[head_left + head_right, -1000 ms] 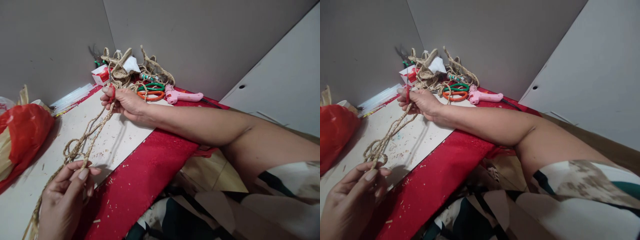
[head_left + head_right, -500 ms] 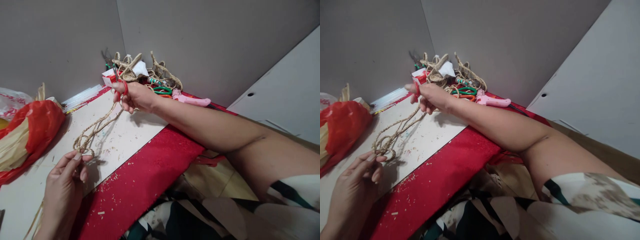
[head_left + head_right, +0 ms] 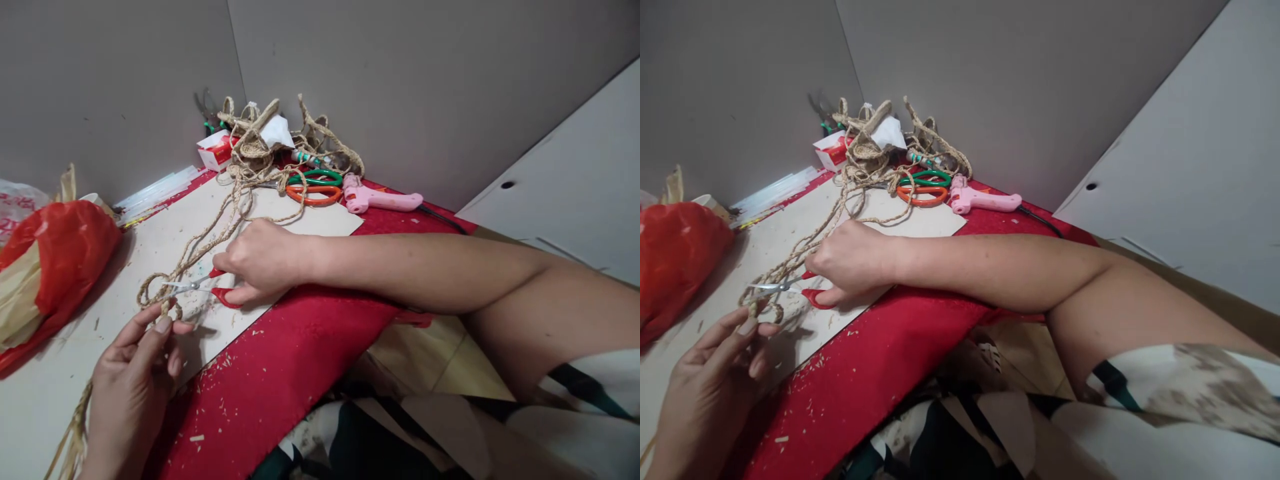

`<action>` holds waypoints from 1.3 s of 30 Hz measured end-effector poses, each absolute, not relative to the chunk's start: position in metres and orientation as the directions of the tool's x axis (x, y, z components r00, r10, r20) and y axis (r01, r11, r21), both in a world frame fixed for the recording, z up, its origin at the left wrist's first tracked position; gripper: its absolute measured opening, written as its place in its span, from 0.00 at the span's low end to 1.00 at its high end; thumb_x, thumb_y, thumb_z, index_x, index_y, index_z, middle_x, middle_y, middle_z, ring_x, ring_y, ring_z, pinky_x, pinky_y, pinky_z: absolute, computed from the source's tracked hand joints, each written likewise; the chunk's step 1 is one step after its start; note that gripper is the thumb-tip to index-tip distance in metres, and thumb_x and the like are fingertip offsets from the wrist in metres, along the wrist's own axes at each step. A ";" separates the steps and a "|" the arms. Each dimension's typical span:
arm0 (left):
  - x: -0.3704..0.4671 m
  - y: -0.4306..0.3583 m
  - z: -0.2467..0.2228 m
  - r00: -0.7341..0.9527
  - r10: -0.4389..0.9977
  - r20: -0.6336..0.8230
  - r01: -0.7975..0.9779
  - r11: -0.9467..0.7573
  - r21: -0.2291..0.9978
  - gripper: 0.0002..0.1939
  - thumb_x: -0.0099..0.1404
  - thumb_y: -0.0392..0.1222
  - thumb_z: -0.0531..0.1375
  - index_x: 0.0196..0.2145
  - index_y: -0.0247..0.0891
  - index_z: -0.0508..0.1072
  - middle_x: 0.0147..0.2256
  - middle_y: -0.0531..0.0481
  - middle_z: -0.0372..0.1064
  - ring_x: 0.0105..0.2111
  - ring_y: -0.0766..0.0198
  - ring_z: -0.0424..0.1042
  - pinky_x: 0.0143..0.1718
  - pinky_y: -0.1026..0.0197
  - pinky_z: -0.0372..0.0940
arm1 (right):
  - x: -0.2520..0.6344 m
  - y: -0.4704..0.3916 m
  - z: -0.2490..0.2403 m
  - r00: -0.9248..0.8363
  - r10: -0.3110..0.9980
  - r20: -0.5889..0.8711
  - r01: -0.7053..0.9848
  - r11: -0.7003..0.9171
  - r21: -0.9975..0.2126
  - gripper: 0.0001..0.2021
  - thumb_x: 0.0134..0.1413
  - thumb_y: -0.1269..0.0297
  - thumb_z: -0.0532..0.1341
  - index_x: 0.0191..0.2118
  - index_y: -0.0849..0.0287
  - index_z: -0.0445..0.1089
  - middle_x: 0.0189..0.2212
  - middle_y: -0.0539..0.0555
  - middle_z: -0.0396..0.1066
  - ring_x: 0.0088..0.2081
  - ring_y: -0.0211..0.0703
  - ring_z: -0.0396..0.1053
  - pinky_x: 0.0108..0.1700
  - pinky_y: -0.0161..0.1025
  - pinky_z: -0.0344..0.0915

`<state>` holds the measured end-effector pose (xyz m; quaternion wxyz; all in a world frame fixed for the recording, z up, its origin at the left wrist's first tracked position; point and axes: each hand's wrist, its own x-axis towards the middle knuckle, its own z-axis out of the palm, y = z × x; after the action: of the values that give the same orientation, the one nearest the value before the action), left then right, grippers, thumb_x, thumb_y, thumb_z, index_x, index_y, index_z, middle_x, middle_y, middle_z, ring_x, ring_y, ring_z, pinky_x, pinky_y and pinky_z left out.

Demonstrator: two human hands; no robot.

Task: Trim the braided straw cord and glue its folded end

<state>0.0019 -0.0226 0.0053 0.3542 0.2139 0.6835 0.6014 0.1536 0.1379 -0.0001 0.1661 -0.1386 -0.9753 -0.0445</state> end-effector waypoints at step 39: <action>0.010 -0.025 0.007 -0.644 0.746 -0.171 0.024 0.242 0.970 0.16 0.51 0.44 0.70 0.37 0.37 0.74 0.22 0.53 0.72 0.16 0.73 0.59 0.14 0.73 0.53 | 0.154 0.131 0.003 -0.953 0.199 0.229 0.207 0.978 0.013 0.12 0.58 0.63 0.55 0.32 0.61 0.75 0.24 0.56 0.74 0.29 0.44 0.69 0.28 0.39 0.48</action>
<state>0.0096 -0.0247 0.0068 0.3259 0.2681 0.7176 0.5540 0.1544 0.1306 0.0027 0.1142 -0.1027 -0.9880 -0.0184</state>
